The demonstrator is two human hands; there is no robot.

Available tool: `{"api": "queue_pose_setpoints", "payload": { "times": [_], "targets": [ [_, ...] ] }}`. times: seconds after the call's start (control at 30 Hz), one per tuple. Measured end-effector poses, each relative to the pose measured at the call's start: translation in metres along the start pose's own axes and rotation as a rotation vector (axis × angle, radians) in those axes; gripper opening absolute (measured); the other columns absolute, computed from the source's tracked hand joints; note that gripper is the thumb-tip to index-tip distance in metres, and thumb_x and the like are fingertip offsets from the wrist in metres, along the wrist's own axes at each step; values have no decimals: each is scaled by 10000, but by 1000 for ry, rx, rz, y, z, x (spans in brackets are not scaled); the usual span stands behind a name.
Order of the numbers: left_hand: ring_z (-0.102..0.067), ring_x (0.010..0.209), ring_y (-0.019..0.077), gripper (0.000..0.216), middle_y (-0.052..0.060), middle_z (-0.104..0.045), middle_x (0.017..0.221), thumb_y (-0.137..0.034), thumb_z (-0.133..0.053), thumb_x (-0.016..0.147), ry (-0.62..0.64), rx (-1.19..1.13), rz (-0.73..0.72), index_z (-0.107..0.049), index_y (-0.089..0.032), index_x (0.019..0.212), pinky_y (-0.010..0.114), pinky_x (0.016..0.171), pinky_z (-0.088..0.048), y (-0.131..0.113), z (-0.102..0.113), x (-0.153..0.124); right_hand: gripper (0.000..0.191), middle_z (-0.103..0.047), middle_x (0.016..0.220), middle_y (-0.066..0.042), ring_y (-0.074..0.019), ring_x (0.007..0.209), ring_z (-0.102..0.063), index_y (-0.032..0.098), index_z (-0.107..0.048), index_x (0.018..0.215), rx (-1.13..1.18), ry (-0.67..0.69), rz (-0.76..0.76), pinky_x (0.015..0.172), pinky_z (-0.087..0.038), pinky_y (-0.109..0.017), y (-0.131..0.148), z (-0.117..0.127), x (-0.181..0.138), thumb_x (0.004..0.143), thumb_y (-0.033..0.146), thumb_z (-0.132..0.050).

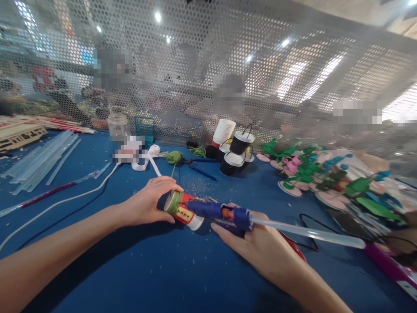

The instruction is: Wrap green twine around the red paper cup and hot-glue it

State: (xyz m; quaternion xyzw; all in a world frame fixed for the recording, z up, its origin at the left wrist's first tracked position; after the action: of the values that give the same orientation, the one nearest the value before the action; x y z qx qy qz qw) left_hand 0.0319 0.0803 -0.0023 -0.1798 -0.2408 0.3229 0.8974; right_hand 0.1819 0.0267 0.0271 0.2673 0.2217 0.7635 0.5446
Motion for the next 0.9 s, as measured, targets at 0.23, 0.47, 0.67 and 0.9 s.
{"api": "queue_pose_setpoints", "payload": {
  "times": [0.23,0.47,0.67,0.9],
  "targets": [
    [-374,1194,284,566,83,-525,1158,-281,-750,609,1,-4,-15,-476,-229,1101,465,969,-317,-2,0,0,158,-670,653,20,-173,629,-628,198,-626,757,-44,-31,-28,548,-493,-230,-5,3,2,759,317,-522],
    [-365,1201,286,563,84,-523,1167,-234,-746,610,-4,5,-22,-470,-229,1101,468,973,-303,-3,0,-1,123,-690,713,36,-155,628,-620,211,-629,781,-61,-23,12,556,-482,-218,3,5,0,745,286,-539],
    [-360,1204,281,547,86,-520,1164,-234,-740,615,5,16,-25,-472,-225,1092,460,968,-308,-6,1,0,151,-616,509,37,-160,525,-590,209,-621,671,-114,-69,-59,442,-445,-222,-3,9,-1,737,320,-543],
    [-358,1207,286,548,80,-521,1159,-254,-741,609,-6,7,-11,-477,-237,1089,469,975,-302,-4,1,0,162,-686,737,-2,-188,684,-633,204,-612,783,-97,-21,7,622,-496,-258,0,4,-2,771,329,-511]
  ]
}}
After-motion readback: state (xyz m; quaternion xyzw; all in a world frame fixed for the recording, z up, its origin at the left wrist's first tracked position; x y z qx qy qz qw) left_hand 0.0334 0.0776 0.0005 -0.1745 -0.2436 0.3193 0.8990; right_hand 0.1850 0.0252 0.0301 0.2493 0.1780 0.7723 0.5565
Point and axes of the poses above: each hand's wrist, its own x-axis towards the middle knuckle, its own z-axis out of the back of the hand, y = z × x, the point moved 9 cm from there along x, towards the middle knuckle
